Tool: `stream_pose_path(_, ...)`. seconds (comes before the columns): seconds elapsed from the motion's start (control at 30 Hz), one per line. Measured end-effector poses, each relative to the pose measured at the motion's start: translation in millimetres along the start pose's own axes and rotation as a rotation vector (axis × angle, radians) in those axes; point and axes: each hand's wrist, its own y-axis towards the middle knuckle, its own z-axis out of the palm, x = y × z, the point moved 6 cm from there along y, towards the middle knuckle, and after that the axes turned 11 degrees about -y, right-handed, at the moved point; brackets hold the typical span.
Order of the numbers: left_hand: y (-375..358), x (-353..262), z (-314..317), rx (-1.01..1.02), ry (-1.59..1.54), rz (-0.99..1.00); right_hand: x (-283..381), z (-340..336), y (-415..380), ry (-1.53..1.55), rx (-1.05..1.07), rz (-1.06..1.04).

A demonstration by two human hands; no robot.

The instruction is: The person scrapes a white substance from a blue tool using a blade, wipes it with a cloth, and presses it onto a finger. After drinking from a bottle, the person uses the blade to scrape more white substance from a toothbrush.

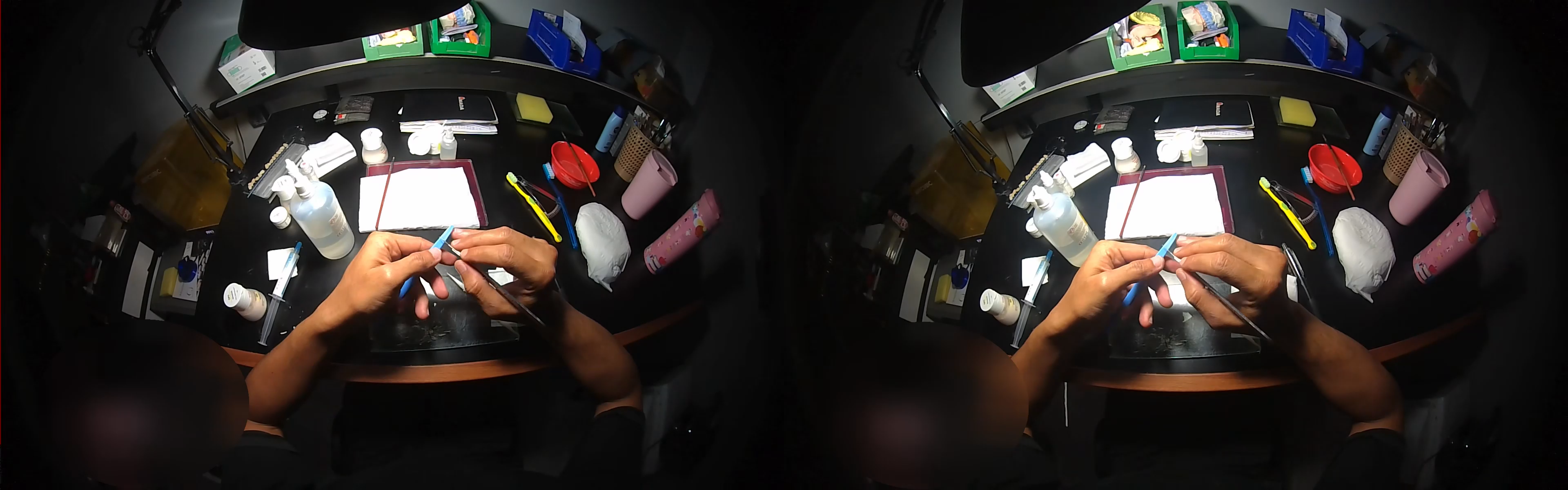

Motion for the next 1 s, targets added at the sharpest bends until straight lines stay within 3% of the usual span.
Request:
stream_pose_path(0.37, -1.4, 0.4, 1.3, 0.020, -0.078, -0.134, -12.1, -8.1, -2.0, -0.036, -0.072, 0.128)
stream_pose_path(0.7, 4.1, 4.5, -7.8, 0.078, -0.294, -0.045, -7.0, -3.3, -2.1, -0.043, -0.036, 0.072)
stream_pose_path(1.0, 1.9, 4.0, -4.1, 0.066, -0.256, -0.077, -1.4, -1.4, -1.3, 0.012, -0.001, 0.037)
